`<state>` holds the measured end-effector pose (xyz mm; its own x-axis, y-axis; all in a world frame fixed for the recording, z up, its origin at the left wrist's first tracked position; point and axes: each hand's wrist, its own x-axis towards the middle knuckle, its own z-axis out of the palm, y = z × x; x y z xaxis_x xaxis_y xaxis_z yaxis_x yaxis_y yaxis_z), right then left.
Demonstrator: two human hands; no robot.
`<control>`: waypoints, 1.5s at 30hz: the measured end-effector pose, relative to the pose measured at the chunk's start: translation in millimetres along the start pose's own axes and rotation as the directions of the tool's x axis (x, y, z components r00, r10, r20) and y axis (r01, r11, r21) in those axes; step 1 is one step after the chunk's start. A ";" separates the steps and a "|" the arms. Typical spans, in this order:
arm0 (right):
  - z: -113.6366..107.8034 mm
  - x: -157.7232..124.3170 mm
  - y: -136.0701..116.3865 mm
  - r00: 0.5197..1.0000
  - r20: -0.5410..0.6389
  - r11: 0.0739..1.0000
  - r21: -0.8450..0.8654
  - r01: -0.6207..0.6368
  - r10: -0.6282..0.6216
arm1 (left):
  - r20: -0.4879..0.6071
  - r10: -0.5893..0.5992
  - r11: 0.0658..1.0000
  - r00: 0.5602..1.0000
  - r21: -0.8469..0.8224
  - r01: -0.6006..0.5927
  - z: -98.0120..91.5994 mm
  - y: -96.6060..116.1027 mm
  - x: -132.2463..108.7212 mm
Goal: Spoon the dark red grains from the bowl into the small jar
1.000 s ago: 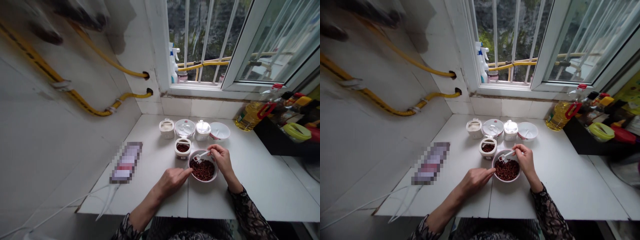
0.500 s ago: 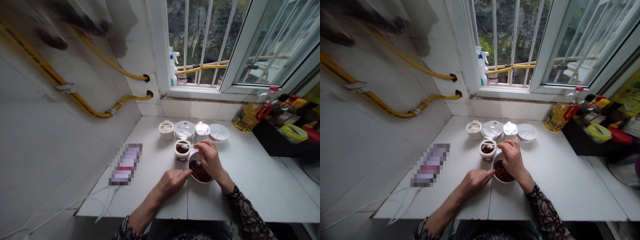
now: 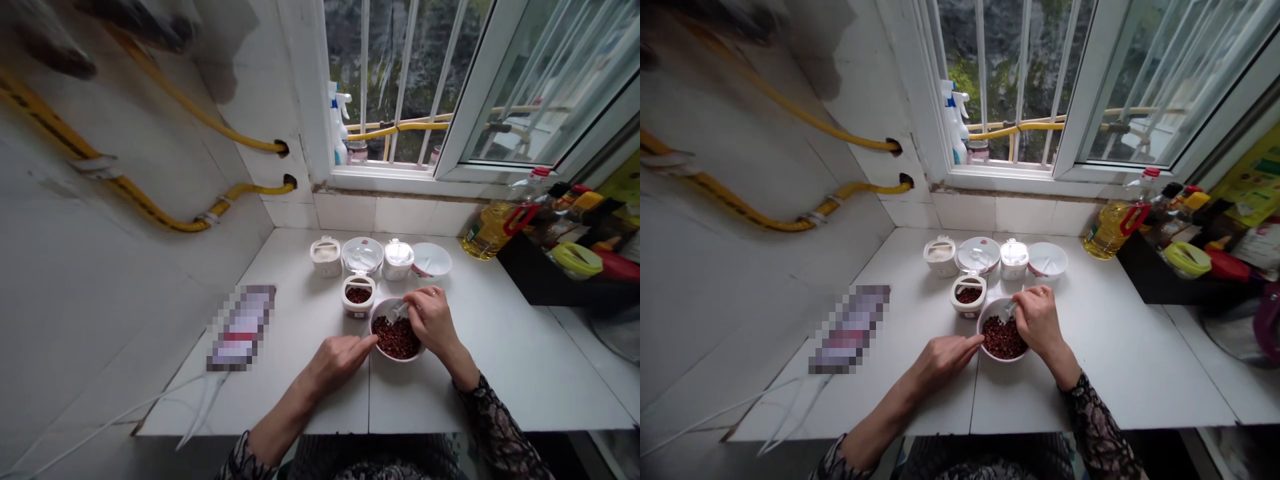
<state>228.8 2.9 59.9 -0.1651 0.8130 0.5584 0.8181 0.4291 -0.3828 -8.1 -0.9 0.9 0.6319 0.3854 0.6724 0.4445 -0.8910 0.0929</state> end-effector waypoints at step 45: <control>-3.2 10.2 -5.5 0.836 0.066 0.645 0.603 -0.469 0.545 | -0.010 0.005 1.000 1.000 -0.003 -0.005 2.8 -1.3 -1.5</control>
<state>224.4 7.6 70.1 0.2721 0.9392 0.2093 0.2731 0.1332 -0.9527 -7.8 0.3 -2.3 0.6280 0.3785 0.6800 0.4391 -0.8937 0.0920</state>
